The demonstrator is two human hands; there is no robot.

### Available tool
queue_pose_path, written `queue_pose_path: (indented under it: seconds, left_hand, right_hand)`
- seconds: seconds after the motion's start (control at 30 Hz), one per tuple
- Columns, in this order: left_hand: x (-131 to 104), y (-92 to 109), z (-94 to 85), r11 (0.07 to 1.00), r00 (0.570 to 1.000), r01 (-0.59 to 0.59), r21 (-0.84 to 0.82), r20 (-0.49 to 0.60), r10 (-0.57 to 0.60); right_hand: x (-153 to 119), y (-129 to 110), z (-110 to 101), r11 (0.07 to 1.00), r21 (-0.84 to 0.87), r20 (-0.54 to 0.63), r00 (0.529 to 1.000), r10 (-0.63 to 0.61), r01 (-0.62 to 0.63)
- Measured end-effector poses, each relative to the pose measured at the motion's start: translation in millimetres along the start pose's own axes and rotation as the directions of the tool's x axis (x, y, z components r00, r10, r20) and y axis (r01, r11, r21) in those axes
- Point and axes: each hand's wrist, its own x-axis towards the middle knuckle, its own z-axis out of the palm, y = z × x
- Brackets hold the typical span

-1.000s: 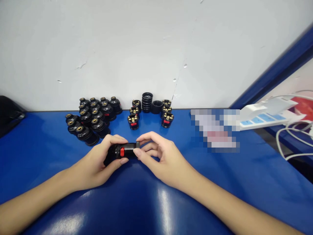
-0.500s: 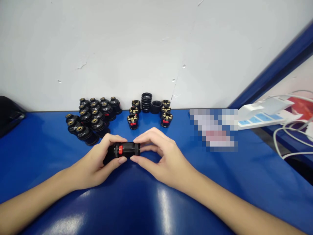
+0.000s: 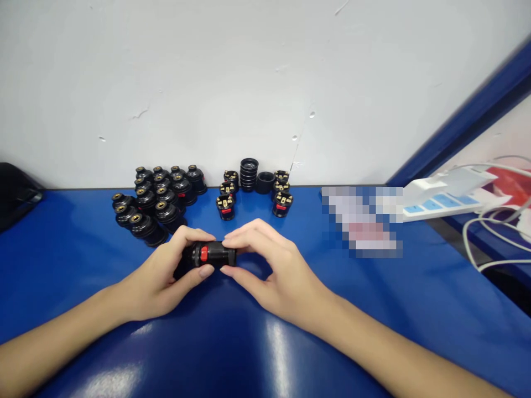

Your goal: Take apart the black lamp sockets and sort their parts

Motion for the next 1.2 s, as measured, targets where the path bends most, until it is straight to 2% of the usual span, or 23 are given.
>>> queue_pose_path:
  seconds: [0.07,0.1,0.2,0.27,0.33,0.4,0.5,0.6,0.77,0.83,0.97,1.07,1.2]
  left_hand:
    - [0,0,-0.2,1.000,1.000,-0.003,0.004,-0.011,0.003]
    - [0,0,-0.1,1.000,1.000,-0.006,0.010,-0.015,0.006]
    - [0,-1,0.7,0.999,1.000,-0.011,0.031,-0.018,0.011]
    - [0,-1,1.1,0.999,1.000,-0.007,0.038,-0.017,0.008]
    - [0,-1,0.9,1.000,1.000,-0.001,0.027,-0.021,0.002]
    - [0,0,0.3,1.000,1.000,0.007,0.001,-0.025,-0.006]
    - [0,0,-0.3,1.000,1.000,0.016,-0.018,-0.022,-0.016]
    - [0,-1,0.7,1.000,0.999,0.006,0.007,-0.034,-0.005]
    - [1,-2,2.7,0.999,0.999,-0.022,0.032,-0.025,0.022]
    - [1,0,2.0,0.998,0.999,0.007,0.062,-0.035,-0.005]
    - [2,2,-0.9,0.993,0.992,0.091,0.072,-0.095,-0.084]
    - [2,2,-1.4,0.993,0.990,0.100,0.063,-0.110,-0.093]
    - [1,1,-0.4,0.994,0.993,0.078,0.072,-0.098,-0.070]
  right_hand:
    - [0,-1,0,0.999,-0.033,0.012,0.999,-0.043,0.043]
    - [0,-2,1,1.000,-0.019,0.010,1.000,-0.023,0.024]
    - [2,-4,3,0.985,0.094,0.021,0.989,0.144,-0.145]
    - [2,-3,5,0.968,0.145,0.010,0.978,0.208,-0.207]
    - [2,-1,5,0.979,0.144,-0.033,0.988,0.152,-0.146]
    - [1,0,4,0.995,0.093,-0.068,0.997,0.036,-0.029]
    - [0,0,1,0.997,-0.009,-0.028,0.997,-0.078,0.078]
    - [1,-1,-1,0.998,-0.037,0.012,0.999,-0.053,0.053]
    - [3,3,0,0.985,0.097,0.042,0.990,0.137,-0.141]
    - [3,5,-1,0.989,0.104,0.015,0.995,0.103,-0.104]
    - [3,8,-5,0.999,0.003,-0.079,0.996,-0.032,0.032]
    - [3,9,-6,1.000,-0.007,-0.052,0.999,0.003,-0.003]
    - [2,7,-5,0.998,-0.046,-0.094,0.995,0.029,-0.034]
